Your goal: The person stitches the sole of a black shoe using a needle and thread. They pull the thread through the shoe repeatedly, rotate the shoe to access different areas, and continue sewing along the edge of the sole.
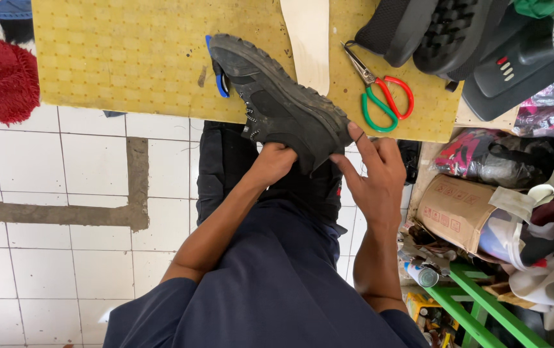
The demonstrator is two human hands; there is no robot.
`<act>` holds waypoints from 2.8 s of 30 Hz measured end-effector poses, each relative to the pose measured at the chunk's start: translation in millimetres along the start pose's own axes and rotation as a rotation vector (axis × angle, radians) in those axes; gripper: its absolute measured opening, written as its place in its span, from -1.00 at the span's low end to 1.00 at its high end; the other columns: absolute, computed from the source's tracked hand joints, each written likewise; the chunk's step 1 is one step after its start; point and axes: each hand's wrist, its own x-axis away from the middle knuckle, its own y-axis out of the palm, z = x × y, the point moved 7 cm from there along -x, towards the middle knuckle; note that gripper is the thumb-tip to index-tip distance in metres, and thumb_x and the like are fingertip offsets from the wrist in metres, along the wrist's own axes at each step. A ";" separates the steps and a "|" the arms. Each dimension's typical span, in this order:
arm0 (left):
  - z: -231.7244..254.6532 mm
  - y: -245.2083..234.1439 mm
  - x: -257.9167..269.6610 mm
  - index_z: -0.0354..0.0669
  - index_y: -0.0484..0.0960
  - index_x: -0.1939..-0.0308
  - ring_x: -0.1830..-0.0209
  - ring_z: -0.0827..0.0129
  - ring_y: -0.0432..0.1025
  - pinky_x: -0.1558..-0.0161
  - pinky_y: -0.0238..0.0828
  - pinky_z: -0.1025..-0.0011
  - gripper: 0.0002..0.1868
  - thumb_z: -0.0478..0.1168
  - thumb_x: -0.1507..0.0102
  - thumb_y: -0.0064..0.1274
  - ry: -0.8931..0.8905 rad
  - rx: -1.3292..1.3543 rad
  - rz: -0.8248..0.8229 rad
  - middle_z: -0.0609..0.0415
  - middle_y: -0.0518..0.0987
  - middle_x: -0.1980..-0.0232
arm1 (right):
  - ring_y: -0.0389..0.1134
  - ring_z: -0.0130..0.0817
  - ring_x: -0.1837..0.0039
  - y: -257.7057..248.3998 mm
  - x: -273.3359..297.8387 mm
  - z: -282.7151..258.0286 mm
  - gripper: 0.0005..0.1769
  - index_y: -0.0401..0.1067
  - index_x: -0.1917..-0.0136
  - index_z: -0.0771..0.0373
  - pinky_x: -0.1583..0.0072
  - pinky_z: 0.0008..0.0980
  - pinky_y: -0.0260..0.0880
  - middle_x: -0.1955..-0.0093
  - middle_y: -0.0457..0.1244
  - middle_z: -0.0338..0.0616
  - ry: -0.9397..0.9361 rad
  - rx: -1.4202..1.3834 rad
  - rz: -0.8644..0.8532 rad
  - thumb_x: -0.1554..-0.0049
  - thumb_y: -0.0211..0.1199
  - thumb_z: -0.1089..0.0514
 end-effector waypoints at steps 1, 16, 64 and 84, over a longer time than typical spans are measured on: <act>-3.5 1.4 2.0 -0.10 0.67 0.06 0.18 0.46 0.49 -0.19 0.34 0.42 -0.79 -0.27 -0.52 -0.11 0.001 0.001 0.002 0.18 0.56 0.24 | 0.19 -0.20 0.23 -1.2 -2.3 -4.5 -0.35 0.51 -0.45 0.29 0.17 -0.21 0.25 0.22 0.04 -0.18 -0.003 0.000 -0.001 -0.14 0.58 0.12; 40.3 -31.6 1.7 -0.14 0.67 0.22 0.27 0.46 0.49 -0.14 0.42 0.49 -0.83 -0.36 -0.44 0.00 0.139 -0.007 0.112 0.14 0.59 0.30 | 0.18 -0.30 0.34 4.8 -20.3 -20.7 -0.80 0.49 0.06 0.32 0.30 -0.36 0.29 0.31 0.17 -0.25 -0.111 -0.178 -0.113 -0.13 0.51 0.36; 196.0 -115.5 -56.7 -0.30 0.79 0.31 0.18 0.15 0.65 -0.10 0.60 0.26 -0.71 -0.11 -0.12 0.45 -0.102 0.127 -0.272 -0.14 0.72 0.30 | 0.38 0.07 -0.19 -22.6 88.9 91.3 -0.42 0.45 -0.40 0.32 -0.22 0.04 0.32 -0.27 0.35 0.26 0.846 -0.265 -0.384 -0.10 0.06 0.38; 316.5 -181.7 -5.8 -0.21 0.64 -0.14 -0.03 0.31 0.53 -0.10 0.51 0.38 -0.80 -0.42 -0.52 -0.07 0.335 -0.181 -0.051 -0.03 0.65 -0.11 | 0.13 -0.58 0.28 99.5 -10.9 -71.1 0.32 -0.41 -0.73 -0.30 0.47 -0.63 -0.11 -0.61 -0.03 -0.26 0.747 -1.557 -0.115 -0.01 0.44 -0.30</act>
